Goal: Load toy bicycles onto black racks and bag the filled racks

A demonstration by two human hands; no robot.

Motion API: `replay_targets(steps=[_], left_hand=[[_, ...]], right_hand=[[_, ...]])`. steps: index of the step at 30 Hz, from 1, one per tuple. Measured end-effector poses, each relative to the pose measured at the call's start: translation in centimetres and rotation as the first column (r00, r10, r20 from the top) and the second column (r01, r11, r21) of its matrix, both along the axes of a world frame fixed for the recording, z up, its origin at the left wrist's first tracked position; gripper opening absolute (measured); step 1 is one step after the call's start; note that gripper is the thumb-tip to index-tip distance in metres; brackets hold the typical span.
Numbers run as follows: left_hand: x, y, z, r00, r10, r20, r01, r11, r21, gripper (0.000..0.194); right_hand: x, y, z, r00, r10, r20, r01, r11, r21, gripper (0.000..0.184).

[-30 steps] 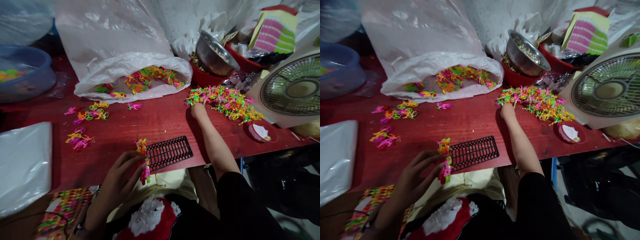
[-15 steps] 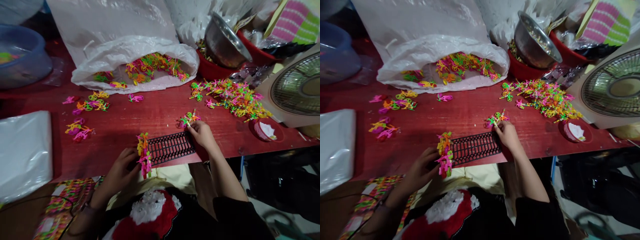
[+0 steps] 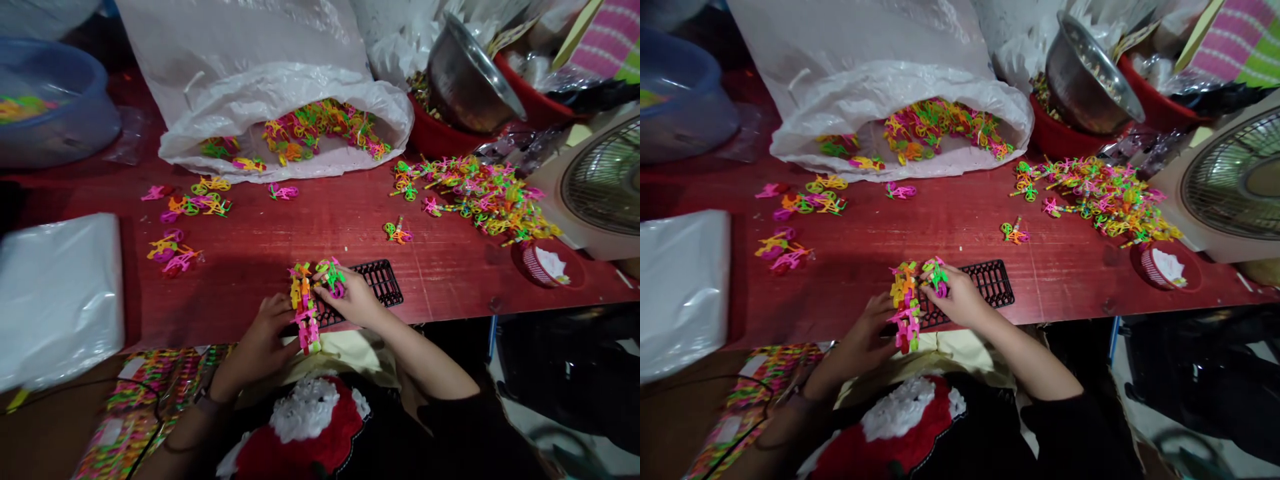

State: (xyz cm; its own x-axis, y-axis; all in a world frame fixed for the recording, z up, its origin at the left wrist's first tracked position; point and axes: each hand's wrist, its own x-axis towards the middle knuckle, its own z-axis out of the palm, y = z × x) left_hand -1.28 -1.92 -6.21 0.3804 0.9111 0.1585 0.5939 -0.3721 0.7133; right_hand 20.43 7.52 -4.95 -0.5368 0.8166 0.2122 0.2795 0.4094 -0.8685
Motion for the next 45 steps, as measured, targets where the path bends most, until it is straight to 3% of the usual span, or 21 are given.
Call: replay_targets(steps=[4, 9, 13, 22, 25, 28, 29, 31, 33, 34, 36, 40, 43, 45], left_hand=[[0.2, 0.0, -0.8, 1.000, 0.025, 0.004, -0.026, 1.000, 0.017, 0.011], [0.4, 0.2, -0.6, 0.999, 0.031, 0.038, -0.032, 0.999, 0.012, 0.015], [0.4, 0.3, -0.3, 0.999, 0.018, 0.048, -0.018, 1.000, -0.001, 0.014], [0.1, 0.3, -0.9, 0.999, 0.007, 0.048, -0.007, 1.000, 0.002, 0.011], [0.1, 0.3, -0.9, 0.999, 0.000, 0.040, 0.000, 1.000, 0.008, 0.010], [0.1, 0.2, -0.8, 0.999, -0.006, 0.043, 0.005, 1.000, 0.028, 0.019], [0.1, 0.1, -0.8, 0.999, -0.007, 0.042, 0.005, 1.000, 0.031, 0.020], [0.2, 0.1, -0.8, 0.999, 0.001, 0.035, -0.003, 0.999, 0.037, 0.018], [0.2, 0.0, -0.8, 0.999, 0.013, 0.032, -0.014, 0.999, 0.049, 0.015], [0.2, 0.0, -0.9, 0.999, 0.021, 0.035, -0.023, 0.998, 0.054, 0.015], [0.2, 0.1, -0.9, 0.998, 0.037, 0.042, -0.039, 0.998, 0.055, 0.016], [0.4, 0.4, -1.2, 0.998, 0.065, 0.024, -0.066, 0.997, 0.029, 0.016], [0.6, 0.6, -1.4, 0.996, 0.084, -0.010, -0.083, 0.996, 0.019, 0.017], [0.7, 0.7, -1.5, 0.996, 0.090, -0.016, -0.090, 0.996, 0.016, 0.017]], right_hand=[[-0.6, 0.3, -0.6, 0.987, 0.002, 0.162, -0.020, 0.994, 0.107, 0.019], [-0.9, 0.3, 0.1, 0.917, 0.065, 0.393, -0.117, 0.987, 0.110, 0.035], [-1.3, 0.4, 0.6, 0.880, 0.088, 0.467, -0.161, 0.980, 0.118, 0.044], [-3.0, -0.3, 0.0, 0.805, -0.025, 0.592, -0.093, 0.982, 0.167, 0.034], [-2.8, 0.1, 0.8, 0.840, 0.056, 0.539, -0.137, 0.985, 0.110, 0.030], [0.2, 2.4, 2.3, 0.899, 0.176, 0.402, -0.230, 0.969, 0.091, 0.036], [1.9, 3.7, 2.7, 0.918, 0.142, 0.371, -0.203, 0.971, 0.130, 0.041], [6.0, 6.8, 3.3, 0.923, -0.130, 0.363, 0.022, 0.958, 0.287, 0.051], [10.4, 10.0, 3.3, 0.790, -0.425, 0.443, 0.225, 0.872, 0.435, 0.048], [12.4, 11.5, 3.0, 0.722, -0.473, 0.505, 0.241, 0.856, 0.458, 0.047], [15.6, 13.6, 2.3, 0.674, -0.465, 0.573, 0.217, 0.867, 0.449, 0.039], [17.3, 13.7, 1.5, 0.731, -0.381, 0.566, 0.153, 0.900, 0.408, 0.010], [14.8, 10.1, 1.4, 0.891, -0.335, 0.308, 0.261, 0.931, 0.255, 0.010], [11.8, 6.4, 1.1, 0.943, -0.314, 0.107, 0.304, 0.947, 0.101, 0.018]])
